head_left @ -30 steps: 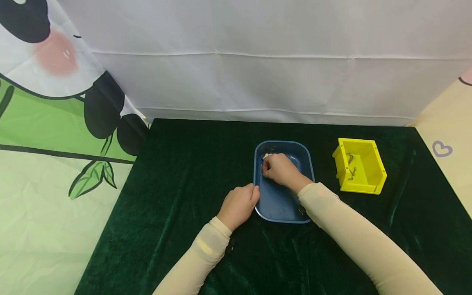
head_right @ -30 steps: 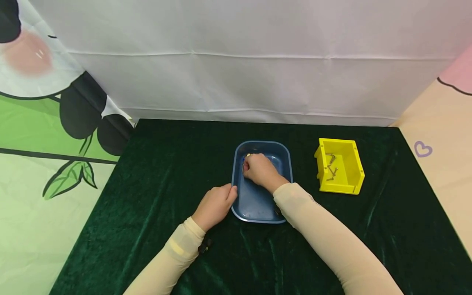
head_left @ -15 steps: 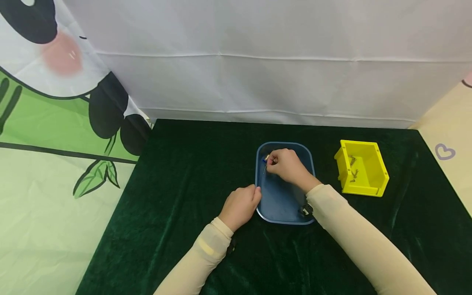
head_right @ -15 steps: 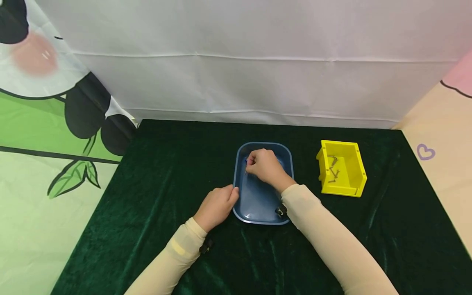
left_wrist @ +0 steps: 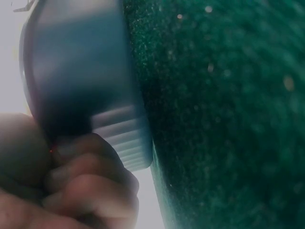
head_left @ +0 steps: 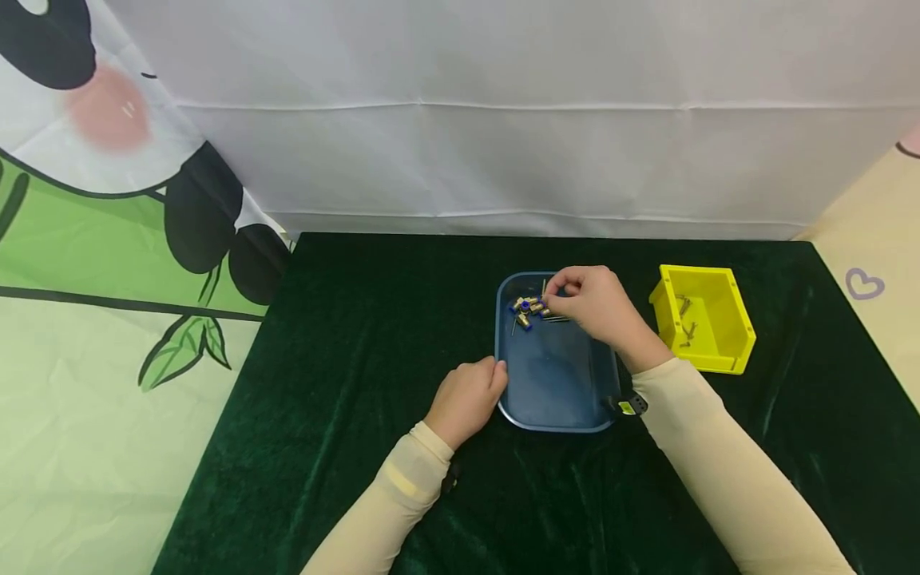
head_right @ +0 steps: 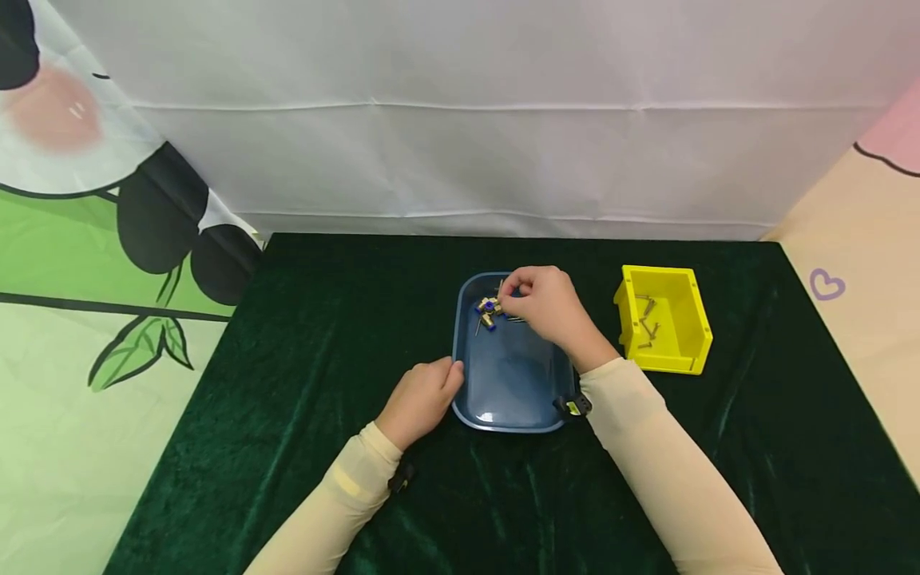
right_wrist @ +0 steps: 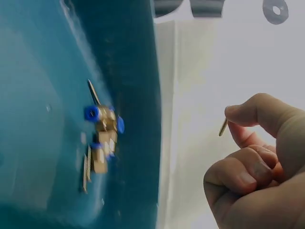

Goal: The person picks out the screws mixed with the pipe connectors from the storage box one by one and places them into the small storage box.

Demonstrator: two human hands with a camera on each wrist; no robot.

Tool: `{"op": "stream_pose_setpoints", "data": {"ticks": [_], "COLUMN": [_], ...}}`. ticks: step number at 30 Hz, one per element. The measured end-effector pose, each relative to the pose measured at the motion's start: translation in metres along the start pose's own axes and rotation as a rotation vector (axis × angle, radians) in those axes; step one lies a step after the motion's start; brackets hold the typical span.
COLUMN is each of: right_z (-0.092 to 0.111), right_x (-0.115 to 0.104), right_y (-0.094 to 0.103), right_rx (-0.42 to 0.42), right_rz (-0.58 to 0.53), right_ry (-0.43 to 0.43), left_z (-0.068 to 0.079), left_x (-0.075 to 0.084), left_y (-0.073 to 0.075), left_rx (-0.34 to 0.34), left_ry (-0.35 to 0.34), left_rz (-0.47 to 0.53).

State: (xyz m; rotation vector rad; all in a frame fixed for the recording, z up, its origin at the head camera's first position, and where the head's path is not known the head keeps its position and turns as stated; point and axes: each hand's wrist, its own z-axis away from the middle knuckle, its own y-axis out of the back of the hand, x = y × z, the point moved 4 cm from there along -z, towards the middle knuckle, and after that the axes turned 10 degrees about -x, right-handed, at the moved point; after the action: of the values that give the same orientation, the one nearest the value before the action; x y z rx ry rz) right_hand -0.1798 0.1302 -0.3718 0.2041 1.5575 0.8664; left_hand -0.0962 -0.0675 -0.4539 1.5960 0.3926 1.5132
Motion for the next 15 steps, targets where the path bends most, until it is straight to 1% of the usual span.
{"op": "stream_pose_setpoints", "data": {"ticks": [5,8,11,15], "right_z": [0.018,0.030,0.043,0.058], "right_x": [0.011,0.022,0.035,0.053], "right_y": [0.021,0.034,0.046,0.062], "right_rx": [0.079,0.102,0.103,0.111], "right_rz": [0.021,0.031,0.003,-0.061], "right_ry": [-0.036,-0.067,-0.094,-0.103], "left_z": [-0.001,-0.002,-0.002,-0.002], "left_x": [0.000,0.000,-0.001,-0.001], "left_y": [-0.001,-0.001,-0.001,-0.002], "left_rx": [-0.012,-0.009,-0.004,-0.006], "left_ry": [0.007,0.006,0.002,-0.003], "left_rz": [0.012,0.011,0.009,0.010]}}
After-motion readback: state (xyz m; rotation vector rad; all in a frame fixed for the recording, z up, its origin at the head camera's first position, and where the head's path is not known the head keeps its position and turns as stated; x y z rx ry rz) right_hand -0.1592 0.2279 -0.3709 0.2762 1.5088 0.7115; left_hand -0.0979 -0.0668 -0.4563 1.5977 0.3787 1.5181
